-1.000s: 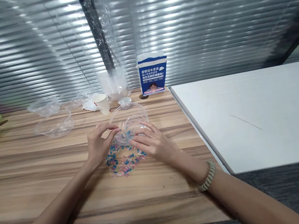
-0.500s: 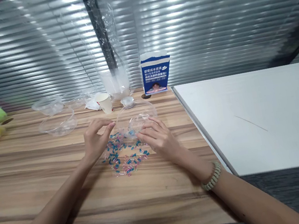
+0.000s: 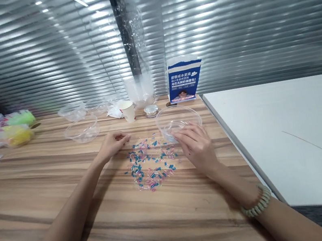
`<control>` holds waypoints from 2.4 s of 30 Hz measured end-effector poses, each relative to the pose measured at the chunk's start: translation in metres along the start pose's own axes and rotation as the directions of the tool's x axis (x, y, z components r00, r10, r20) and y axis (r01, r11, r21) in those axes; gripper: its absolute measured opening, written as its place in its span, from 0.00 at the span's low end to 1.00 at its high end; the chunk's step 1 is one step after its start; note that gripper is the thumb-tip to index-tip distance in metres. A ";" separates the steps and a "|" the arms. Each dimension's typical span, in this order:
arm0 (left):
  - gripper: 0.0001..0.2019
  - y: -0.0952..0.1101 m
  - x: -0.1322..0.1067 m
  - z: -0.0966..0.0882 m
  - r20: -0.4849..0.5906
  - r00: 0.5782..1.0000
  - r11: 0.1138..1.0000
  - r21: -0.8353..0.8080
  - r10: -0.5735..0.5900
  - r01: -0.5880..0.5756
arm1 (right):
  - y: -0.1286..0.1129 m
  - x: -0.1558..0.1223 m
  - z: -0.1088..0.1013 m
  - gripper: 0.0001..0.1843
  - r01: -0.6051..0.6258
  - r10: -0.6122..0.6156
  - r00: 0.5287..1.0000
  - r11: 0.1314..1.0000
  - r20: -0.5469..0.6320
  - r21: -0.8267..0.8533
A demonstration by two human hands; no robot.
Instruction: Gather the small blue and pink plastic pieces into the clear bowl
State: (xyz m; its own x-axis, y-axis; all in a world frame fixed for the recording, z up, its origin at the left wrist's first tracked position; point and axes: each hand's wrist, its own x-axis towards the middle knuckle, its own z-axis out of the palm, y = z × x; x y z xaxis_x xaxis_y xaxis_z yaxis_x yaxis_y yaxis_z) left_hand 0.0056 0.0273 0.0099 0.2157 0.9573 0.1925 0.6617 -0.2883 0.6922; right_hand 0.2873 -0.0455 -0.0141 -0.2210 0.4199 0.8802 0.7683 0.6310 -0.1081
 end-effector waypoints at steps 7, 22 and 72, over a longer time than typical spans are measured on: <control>0.14 -0.002 -0.003 0.008 0.130 0.989 0.997 -0.035 -0.065 0.070 | 0.001 -0.001 -0.001 0.09 0.023 -0.023 1.000 1.000 -0.005 -0.019; 0.09 -0.002 -0.002 0.017 0.262 0.960 0.992 0.056 0.097 -0.116 | 0.000 0.000 -0.001 0.09 0.015 -0.015 1.000 1.000 -0.002 -0.012; 0.16 0.034 -0.006 0.012 0.023 0.986 0.565 -0.817 -0.168 0.115 | -0.001 0.000 -0.001 0.09 0.002 -0.002 0.999 1.000 0.034 0.003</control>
State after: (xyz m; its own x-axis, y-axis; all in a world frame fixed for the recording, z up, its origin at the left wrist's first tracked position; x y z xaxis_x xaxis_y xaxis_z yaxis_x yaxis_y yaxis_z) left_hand 0.0352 0.0112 0.0234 0.1180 0.9913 0.0581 -0.1878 -0.0351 0.9816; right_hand 0.2869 -0.0464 -0.0137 -0.2427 0.4407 0.8642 0.7663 0.6333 -0.1077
